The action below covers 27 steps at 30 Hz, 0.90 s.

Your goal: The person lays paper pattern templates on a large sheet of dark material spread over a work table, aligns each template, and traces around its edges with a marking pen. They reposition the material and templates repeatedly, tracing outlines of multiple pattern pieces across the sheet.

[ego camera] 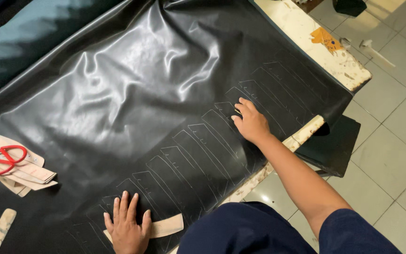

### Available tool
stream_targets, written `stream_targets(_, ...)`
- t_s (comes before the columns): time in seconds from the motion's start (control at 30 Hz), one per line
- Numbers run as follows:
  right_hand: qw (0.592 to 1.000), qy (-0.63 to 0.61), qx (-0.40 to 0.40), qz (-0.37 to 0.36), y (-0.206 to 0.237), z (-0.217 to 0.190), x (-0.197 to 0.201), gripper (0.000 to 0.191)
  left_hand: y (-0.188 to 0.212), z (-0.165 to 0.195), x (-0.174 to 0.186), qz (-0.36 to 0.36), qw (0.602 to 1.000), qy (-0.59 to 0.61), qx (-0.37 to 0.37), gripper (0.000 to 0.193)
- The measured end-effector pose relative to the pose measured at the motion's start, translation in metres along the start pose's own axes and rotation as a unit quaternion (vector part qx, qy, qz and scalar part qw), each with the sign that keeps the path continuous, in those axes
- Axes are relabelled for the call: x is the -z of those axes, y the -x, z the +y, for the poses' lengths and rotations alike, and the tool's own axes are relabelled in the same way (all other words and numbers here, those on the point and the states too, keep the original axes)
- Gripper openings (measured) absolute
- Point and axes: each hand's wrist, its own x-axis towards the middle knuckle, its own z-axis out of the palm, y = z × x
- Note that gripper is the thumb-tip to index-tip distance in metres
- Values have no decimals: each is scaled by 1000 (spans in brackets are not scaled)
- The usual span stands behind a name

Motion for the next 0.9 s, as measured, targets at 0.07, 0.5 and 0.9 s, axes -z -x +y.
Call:
stream_targets(0.07,1000,0,-4,-5,-10,9,4,38,0,-1,-2,2,1000,-2,1,68)
stream_targets(0.5,993,67,-71,61,-48,55,29,52,-5,13,10,-16,1000,-10,13,66)
stream_targets(0.9,975,208,-74,23,-88,145,83,69,-1,33,49,-15,998,57,27,62)
